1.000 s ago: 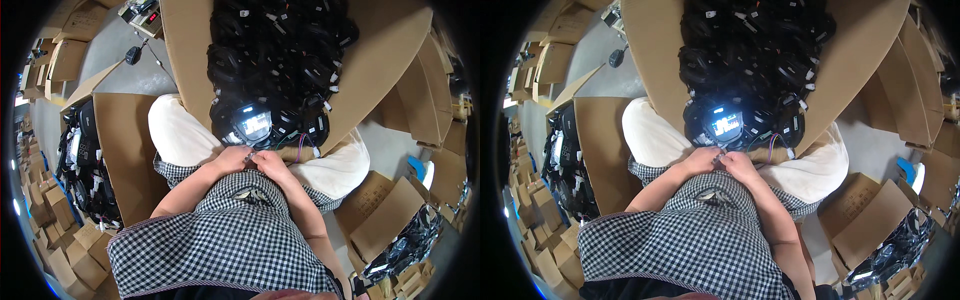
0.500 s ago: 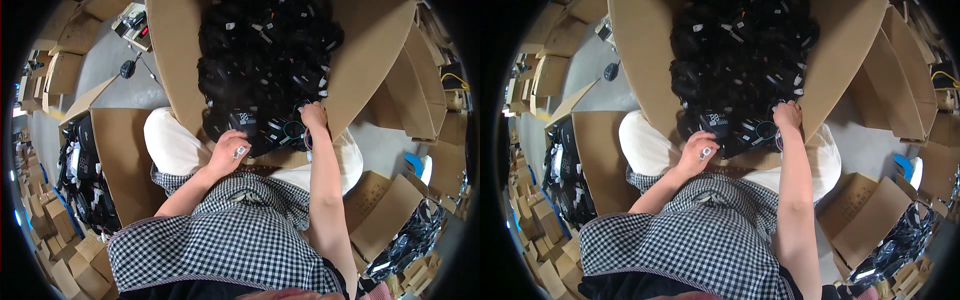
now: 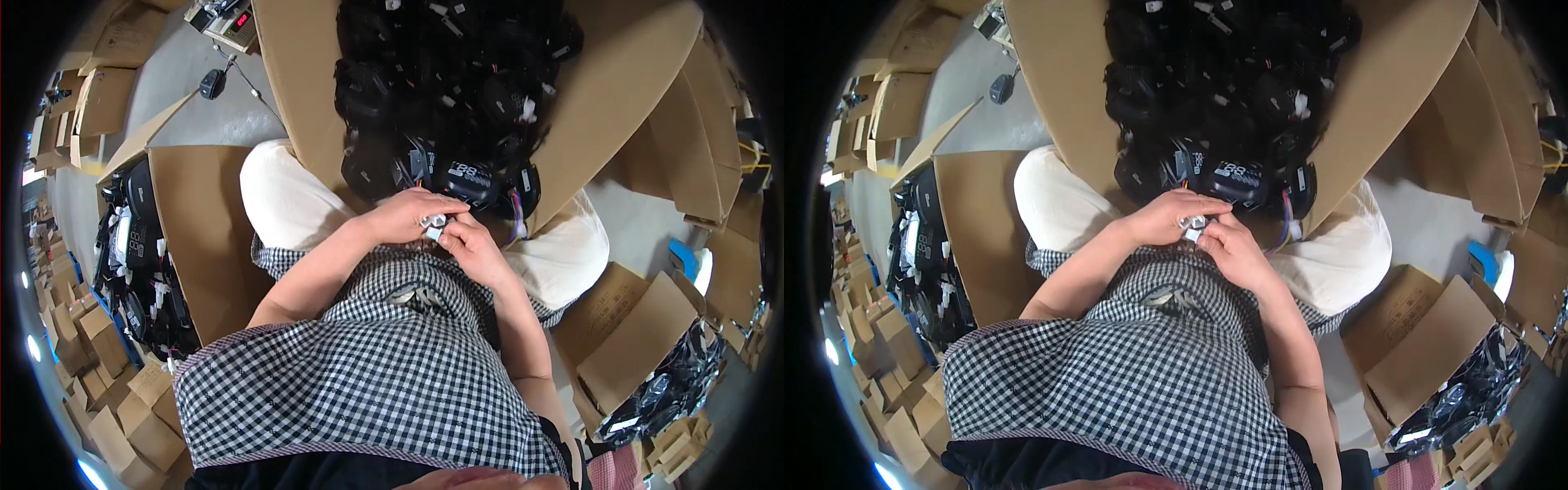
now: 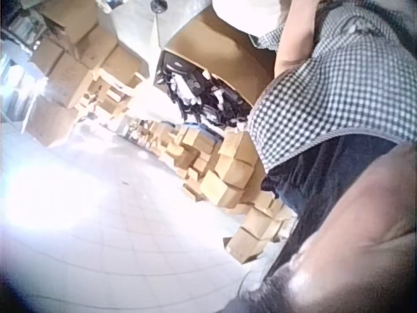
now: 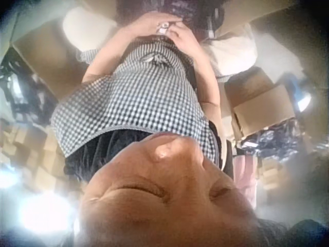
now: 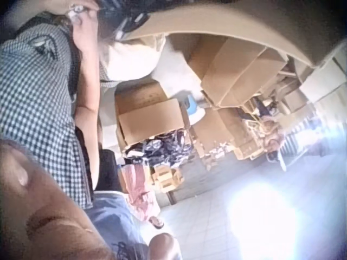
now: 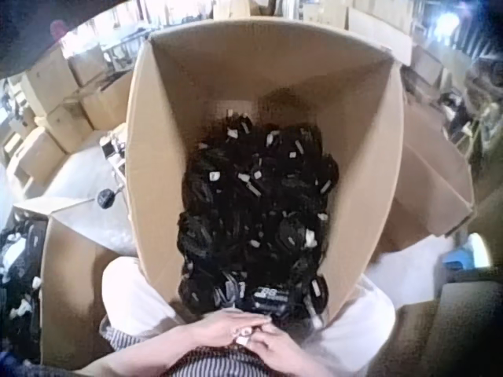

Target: Inspecting and sorting electronic components (possibly digital meters or displays) into boxes.

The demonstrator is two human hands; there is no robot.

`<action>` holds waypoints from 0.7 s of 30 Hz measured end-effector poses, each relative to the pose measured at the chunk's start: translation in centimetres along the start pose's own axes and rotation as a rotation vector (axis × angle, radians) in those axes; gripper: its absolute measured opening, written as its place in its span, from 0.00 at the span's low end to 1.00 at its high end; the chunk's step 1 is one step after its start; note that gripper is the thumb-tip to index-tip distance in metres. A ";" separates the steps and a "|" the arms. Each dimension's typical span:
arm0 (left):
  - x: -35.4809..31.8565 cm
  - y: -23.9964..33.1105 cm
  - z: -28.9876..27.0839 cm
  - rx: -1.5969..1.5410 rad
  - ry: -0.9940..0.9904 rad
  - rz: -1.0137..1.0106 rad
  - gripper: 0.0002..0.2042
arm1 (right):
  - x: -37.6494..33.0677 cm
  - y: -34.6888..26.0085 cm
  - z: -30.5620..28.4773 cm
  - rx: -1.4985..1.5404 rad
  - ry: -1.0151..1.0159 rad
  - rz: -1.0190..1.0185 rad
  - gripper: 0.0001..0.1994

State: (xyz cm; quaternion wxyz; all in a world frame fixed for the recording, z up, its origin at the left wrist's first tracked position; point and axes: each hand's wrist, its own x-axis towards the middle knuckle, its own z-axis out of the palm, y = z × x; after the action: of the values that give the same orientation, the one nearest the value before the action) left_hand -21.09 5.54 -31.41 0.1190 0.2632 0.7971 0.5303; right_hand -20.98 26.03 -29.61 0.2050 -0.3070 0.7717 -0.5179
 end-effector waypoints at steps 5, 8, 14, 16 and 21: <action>-1.9 -0.8 1.4 -0.130 0.020 -0.077 0.19 | -2.8 0.7 0.5 0.536 -0.071 0.400 0.07; -2.5 -1.4 2.0 -0.243 0.196 -0.130 0.10 | -3.3 -1.3 -1.2 0.416 0.194 0.800 0.09; -2.2 -1.5 1.9 -0.349 0.151 -0.251 0.08 | -2.8 -2.1 -1.5 -0.429 0.190 0.448 0.07; -2.2 -1.5 1.9 -0.367 0.124 -0.293 0.08 | -2.3 -2.2 -0.9 -0.497 0.233 0.367 0.05; -2.7 -1.5 1.6 -0.231 0.025 -0.244 0.06 | -1.8 -1.2 -0.9 -0.467 0.046 0.237 0.05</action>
State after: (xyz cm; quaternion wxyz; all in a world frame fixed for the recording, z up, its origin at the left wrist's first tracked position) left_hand -18.54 4.91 -33.64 0.2020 0.1426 0.7582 0.6033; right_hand -19.93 27.57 -28.18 0.1699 -0.2417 0.9054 -0.3050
